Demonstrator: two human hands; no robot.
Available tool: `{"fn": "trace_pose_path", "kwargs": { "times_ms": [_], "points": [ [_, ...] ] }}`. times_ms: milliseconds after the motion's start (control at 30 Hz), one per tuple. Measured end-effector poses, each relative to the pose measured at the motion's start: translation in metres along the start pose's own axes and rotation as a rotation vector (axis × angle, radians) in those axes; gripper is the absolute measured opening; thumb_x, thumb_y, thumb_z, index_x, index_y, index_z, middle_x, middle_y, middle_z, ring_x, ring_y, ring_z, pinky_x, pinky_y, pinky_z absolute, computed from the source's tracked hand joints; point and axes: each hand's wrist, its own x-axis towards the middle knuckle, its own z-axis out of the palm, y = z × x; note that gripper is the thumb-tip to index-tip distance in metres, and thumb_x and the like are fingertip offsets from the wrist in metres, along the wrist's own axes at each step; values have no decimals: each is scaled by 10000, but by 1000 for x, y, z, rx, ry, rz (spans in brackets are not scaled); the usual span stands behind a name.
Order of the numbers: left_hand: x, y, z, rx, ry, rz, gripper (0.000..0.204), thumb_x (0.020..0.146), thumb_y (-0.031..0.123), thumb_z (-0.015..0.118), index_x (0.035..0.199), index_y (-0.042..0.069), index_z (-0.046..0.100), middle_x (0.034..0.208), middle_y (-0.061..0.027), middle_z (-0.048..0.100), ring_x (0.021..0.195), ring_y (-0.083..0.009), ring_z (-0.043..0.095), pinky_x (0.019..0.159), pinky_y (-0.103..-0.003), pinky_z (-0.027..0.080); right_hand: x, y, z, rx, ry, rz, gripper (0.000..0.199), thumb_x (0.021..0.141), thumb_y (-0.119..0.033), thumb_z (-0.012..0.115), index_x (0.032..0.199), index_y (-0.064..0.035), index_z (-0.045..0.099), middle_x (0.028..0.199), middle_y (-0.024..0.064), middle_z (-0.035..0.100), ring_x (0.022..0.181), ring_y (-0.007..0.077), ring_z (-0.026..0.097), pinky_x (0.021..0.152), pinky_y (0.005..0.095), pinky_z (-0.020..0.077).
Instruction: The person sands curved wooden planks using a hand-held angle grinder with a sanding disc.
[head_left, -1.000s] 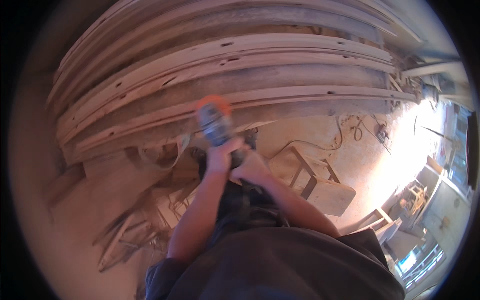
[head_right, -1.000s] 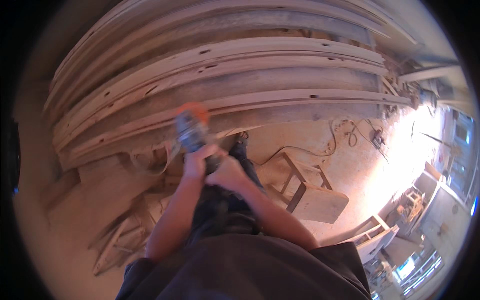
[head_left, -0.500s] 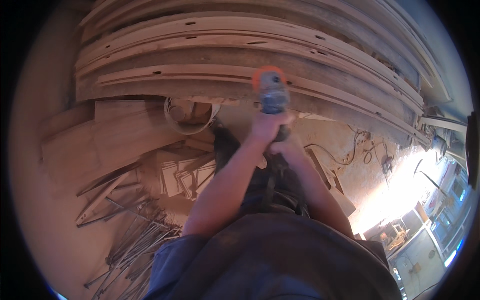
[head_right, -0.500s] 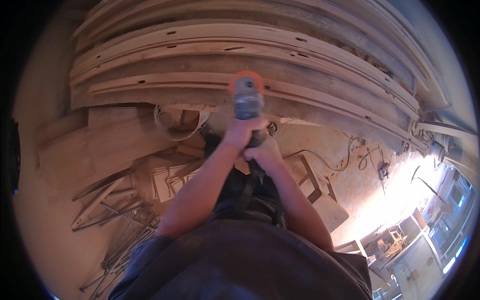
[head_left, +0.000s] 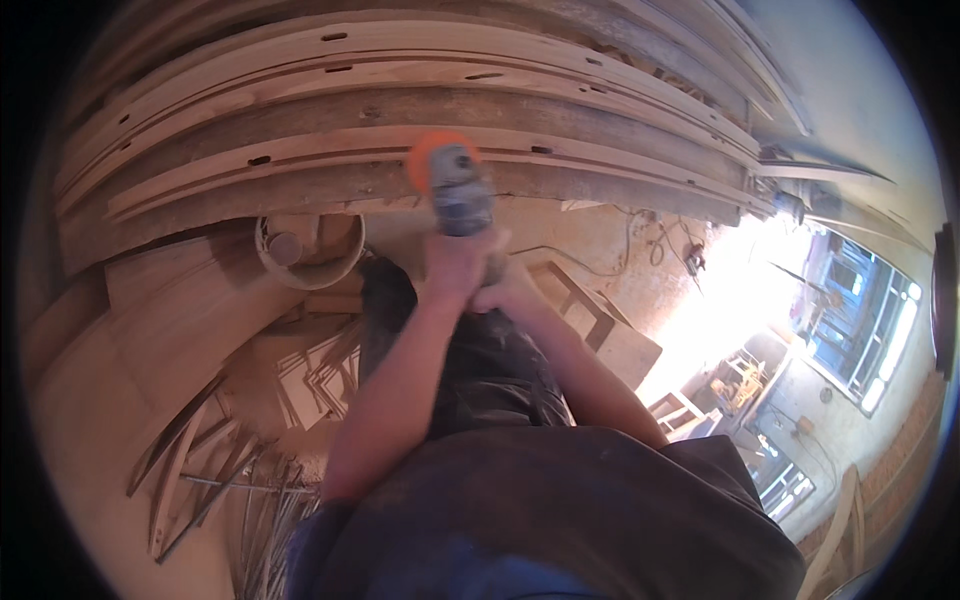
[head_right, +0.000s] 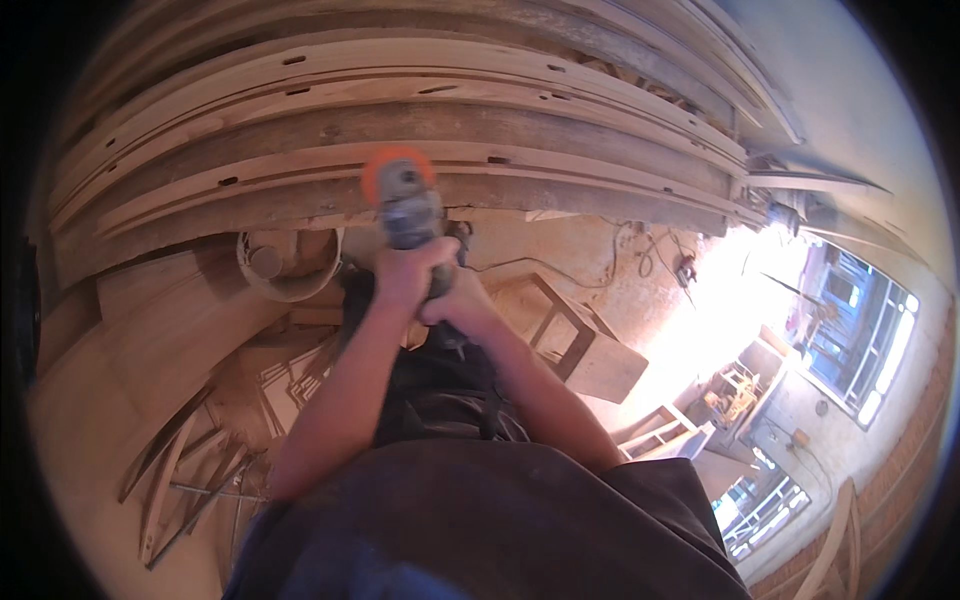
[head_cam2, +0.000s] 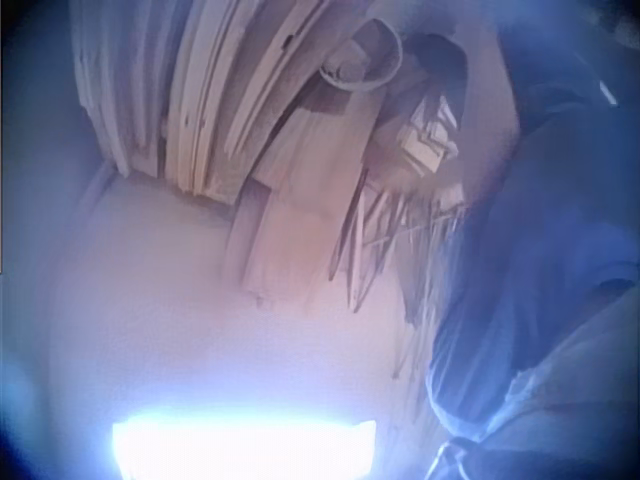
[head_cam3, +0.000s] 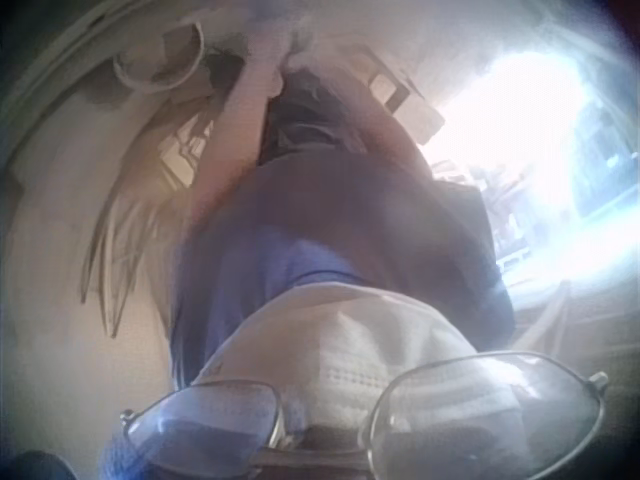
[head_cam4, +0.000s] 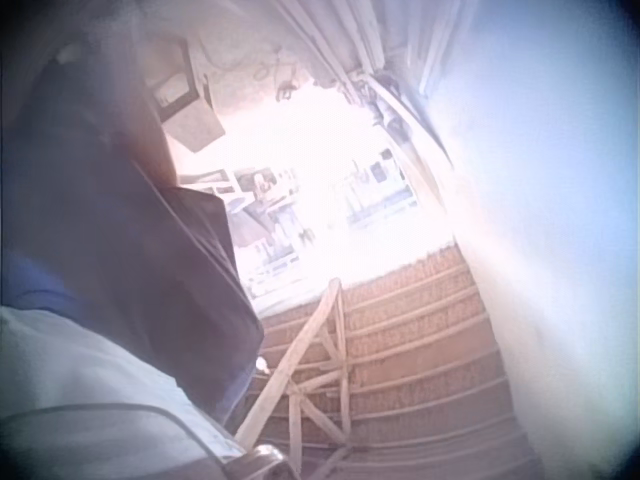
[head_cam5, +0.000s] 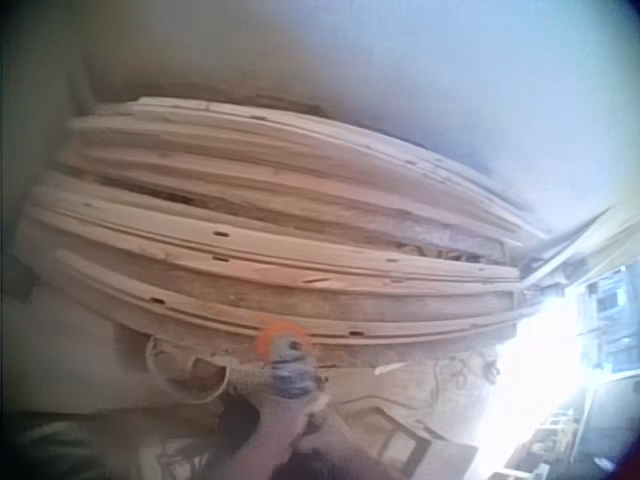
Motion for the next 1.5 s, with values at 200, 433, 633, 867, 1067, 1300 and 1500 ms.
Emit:
{"fn": "trace_pose_path", "kwargs": {
  "times_ms": [200,433,633,867,1067,1300,1500],
  "points": [
    [-14,14,75,338,-223,-31,396,669,287,876,899,-7,743,842,-124,735,778,-192,711,748,-359,558,-33,45,-37,561,117,1,433,570,-52,757,993,10,688,915,73,716,823,181,688,763,319,552],
    [-10,20,9,-83,-78,-107,171,812,107,784,922,-4,714,856,-108,719,730,-214,705,683,-357,564,-8,-14,7,153,39,-71,440,586,-68,779,1009,8,686,904,66,699,834,174,677,783,321,556],
    [-6,-14,95,100,-108,-13,228,787,145,816,927,0,710,889,-117,732,737,-196,698,697,-348,562,-25,39,-80,156,95,-55,459,573,-116,797,1003,3,694,892,70,712,837,172,687,779,318,555],
    [-4,6,180,658,-167,271,457,768,294,838,1081,-11,703,1089,-181,737,1017,-275,708,908,-410,544,-64,52,-198,610,340,-17,292,629,-79,680,889,54,690,747,120,689,751,231,701,718,330,548],
    [55,82,60,1484,255,886,700,781,102,814,1424,37,545,1405,-219,560,1354,-404,491,1161,-508,410,-65,97,-312,777,395,-94,423,726,-113,638,1131,-1,589,868,143,674,761,276,683,688,399,576],
    [95,105,12,1785,54,654,631,840,141,755,1445,125,575,1163,-242,695,1060,-454,666,916,-526,552,-79,149,-414,918,454,-109,394,769,-156,662,1144,-50,604,894,125,660,774,284,681,699,425,595],
    [86,61,120,1589,-98,951,595,804,150,752,1383,135,619,1174,-221,698,1040,-443,676,897,-544,552,-96,133,-384,944,480,-186,512,762,-147,675,1257,-65,571,952,115,642,808,279,654,761,408,571]
  ]
}}
